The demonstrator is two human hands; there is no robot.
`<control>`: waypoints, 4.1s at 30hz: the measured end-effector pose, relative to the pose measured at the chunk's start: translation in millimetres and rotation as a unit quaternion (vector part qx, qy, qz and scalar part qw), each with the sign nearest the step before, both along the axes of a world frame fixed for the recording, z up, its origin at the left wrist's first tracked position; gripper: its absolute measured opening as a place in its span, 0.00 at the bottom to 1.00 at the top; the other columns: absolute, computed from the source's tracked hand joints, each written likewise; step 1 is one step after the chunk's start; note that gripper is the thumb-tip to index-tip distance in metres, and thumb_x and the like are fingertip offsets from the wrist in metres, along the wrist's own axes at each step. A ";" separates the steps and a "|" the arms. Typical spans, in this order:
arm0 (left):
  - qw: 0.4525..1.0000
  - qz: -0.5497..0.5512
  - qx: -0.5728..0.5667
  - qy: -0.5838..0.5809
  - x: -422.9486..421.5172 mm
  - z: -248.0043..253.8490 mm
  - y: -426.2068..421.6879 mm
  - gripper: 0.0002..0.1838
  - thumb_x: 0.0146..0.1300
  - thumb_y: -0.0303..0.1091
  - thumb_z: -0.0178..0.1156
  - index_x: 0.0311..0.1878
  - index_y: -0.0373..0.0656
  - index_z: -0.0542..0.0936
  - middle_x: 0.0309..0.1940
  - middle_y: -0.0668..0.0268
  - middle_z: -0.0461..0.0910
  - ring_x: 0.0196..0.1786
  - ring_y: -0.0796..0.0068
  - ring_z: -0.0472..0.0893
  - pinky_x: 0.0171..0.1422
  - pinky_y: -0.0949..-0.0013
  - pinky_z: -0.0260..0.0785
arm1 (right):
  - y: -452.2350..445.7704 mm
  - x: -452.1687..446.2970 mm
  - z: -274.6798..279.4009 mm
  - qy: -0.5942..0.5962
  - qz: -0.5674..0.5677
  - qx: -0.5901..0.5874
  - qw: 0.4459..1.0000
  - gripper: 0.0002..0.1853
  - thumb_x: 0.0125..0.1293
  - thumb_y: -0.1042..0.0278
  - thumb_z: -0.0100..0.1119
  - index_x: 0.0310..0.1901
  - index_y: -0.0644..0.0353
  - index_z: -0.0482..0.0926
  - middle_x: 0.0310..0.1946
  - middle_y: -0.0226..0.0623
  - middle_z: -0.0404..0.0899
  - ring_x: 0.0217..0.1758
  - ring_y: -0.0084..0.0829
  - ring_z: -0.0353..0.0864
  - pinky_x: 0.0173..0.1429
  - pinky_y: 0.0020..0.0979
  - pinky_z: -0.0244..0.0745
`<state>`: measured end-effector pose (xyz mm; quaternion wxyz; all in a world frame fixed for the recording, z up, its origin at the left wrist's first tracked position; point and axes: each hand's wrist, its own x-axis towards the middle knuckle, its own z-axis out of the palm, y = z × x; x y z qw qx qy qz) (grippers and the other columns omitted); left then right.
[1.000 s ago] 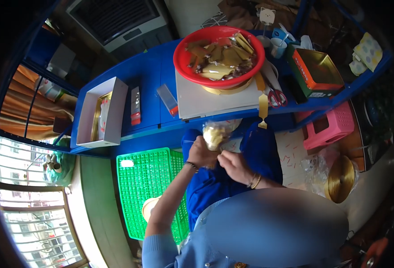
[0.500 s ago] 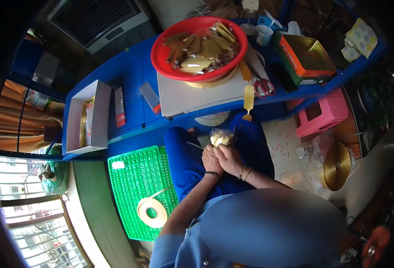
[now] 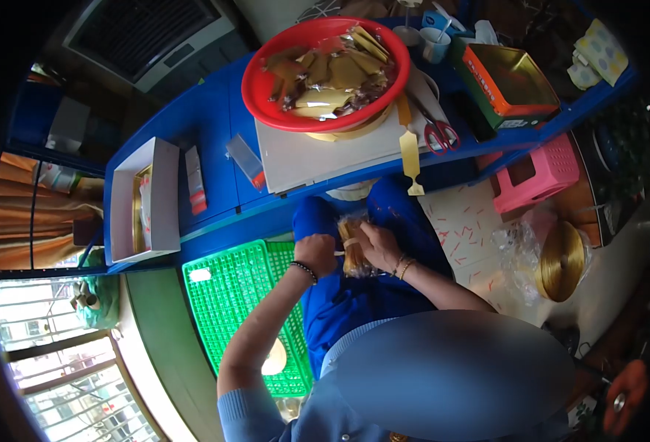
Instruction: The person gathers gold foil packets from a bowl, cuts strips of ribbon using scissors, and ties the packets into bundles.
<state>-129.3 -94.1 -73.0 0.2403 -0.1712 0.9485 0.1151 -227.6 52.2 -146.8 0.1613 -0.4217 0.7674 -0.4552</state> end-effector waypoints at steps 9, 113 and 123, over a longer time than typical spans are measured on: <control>0.940 -0.098 0.216 0.244 -5.0 7.2 -50.4 0.07 0.53 0.33 0.58 0.26 0.39 0.81 0.30 0.57 0.83 0.35 0.62 0.82 0.40 0.64 0.74 | -0.9 3.1 26.5 0.004 0.045 -0.001 0.999 0.06 0.66 0.67 0.50 0.35 0.61 0.71 0.32 0.48 0.75 0.35 0.52 0.77 0.36 0.46 0.72; 0.574 0.348 0.684 0.286 84.3 32.6 25.9 0.18 0.73 0.40 0.47 0.33 0.38 0.80 0.21 0.65 0.78 0.21 0.82 0.70 0.26 0.78 0.62 | 18.5 27.8 100.8 -0.500 0.341 0.066 0.793 0.15 0.75 0.56 0.42 0.38 0.59 0.70 0.23 0.26 0.71 0.13 0.14 0.65 0.16 0.20 0.59; 0.448 0.503 0.658 0.336 92.6 1.6 58.1 0.16 0.71 0.39 0.51 0.27 0.42 0.76 0.11 0.76 0.61 0.14 0.86 0.55 0.18 0.76 0.42 | 56.2 62.5 113.3 -0.353 0.151 0.055 0.922 0.16 0.74 0.57 0.43 0.31 0.60 0.65 0.23 0.28 0.68 0.28 0.19 0.65 0.36 0.28 0.66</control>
